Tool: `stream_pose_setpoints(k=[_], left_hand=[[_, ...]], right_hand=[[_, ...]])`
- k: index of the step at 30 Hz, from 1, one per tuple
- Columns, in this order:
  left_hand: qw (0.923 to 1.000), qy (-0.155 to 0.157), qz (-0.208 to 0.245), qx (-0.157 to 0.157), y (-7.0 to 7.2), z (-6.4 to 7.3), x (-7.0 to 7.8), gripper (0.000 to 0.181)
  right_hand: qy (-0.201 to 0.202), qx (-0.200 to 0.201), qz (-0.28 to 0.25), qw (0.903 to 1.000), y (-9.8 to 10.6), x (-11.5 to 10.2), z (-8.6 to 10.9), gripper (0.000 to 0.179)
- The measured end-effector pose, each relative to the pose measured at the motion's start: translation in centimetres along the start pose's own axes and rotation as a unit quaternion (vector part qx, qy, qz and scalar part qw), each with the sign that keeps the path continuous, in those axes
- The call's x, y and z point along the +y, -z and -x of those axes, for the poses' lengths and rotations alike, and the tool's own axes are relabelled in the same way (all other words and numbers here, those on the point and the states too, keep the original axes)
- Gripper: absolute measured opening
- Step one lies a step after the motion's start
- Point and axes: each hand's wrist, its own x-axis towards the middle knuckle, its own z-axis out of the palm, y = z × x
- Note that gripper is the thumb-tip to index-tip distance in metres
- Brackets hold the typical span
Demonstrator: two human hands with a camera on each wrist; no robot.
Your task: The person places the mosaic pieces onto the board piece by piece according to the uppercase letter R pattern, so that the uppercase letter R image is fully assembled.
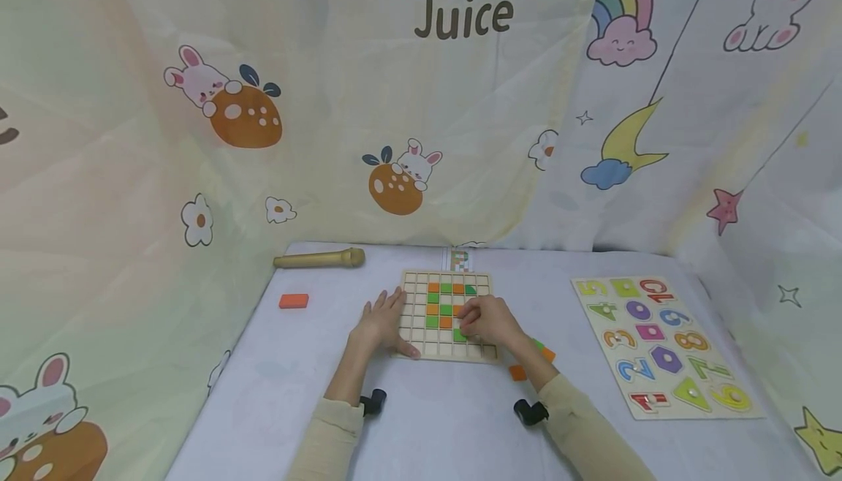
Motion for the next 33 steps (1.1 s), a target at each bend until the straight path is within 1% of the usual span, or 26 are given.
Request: stream_pose_setpoints(k=[3,7,8,13,15,18,21,25,30,33], left_hand=[[1.0,-0.003,0.008,0.003,0.3,0.3,0.2,0.146],[0.9999,-0.003,0.015,-0.006,1.1,1.1,0.9,0.142],[0.9998,-0.007,0.017,-0.003,1.0,1.0,0.8,0.142],[0.9999,-0.006,0.008,-0.003,1.1,1.1,0.9,0.14],[1.0,0.001,0.004,-0.008,1.4,1.3,1.2,0.14],[0.9999,0.003,0.006,-0.009,1.5,1.3,1.2,0.141],[0.9999,0.004,0.008,-0.011,1.3,1.1,1.1,0.141],[0.9999,0.003,0.002,-0.013,0.7,0.5,0.6,0.143],[0.9998,0.009,-0.005,-0.014,-0.3,-0.5,-0.3,0.146],[0.9998,0.01,-0.009,-0.015,-0.5,-0.8,-0.5,0.147]], right_hand=[[0.003,-0.003,0.0,1.0,0.1,-0.2,0.1,0.021],[0.002,-0.005,-0.005,1.0,0.1,-0.4,0.3,0.022],[0.001,-0.005,-0.004,1.0,0.1,-0.5,0.4,0.023],[-0.004,0.004,0.006,1.0,0.0,-0.5,0.3,0.023],[-0.01,0.008,0.011,0.9999,0.0,-0.6,0.2,0.023],[-0.016,0.01,0.019,0.9996,-0.1,-0.8,0.1,0.024],[-0.02,0.011,0.024,0.9994,0.0,-0.7,0.3,0.024],[-0.024,0.023,0.026,0.9991,0.6,-0.4,0.6,0.022],[-0.018,0.034,0.019,0.9991,2.2,-0.2,1.0,0.021],[-0.021,0.037,0.019,0.9989,3.2,-0.2,1.4,0.023]])
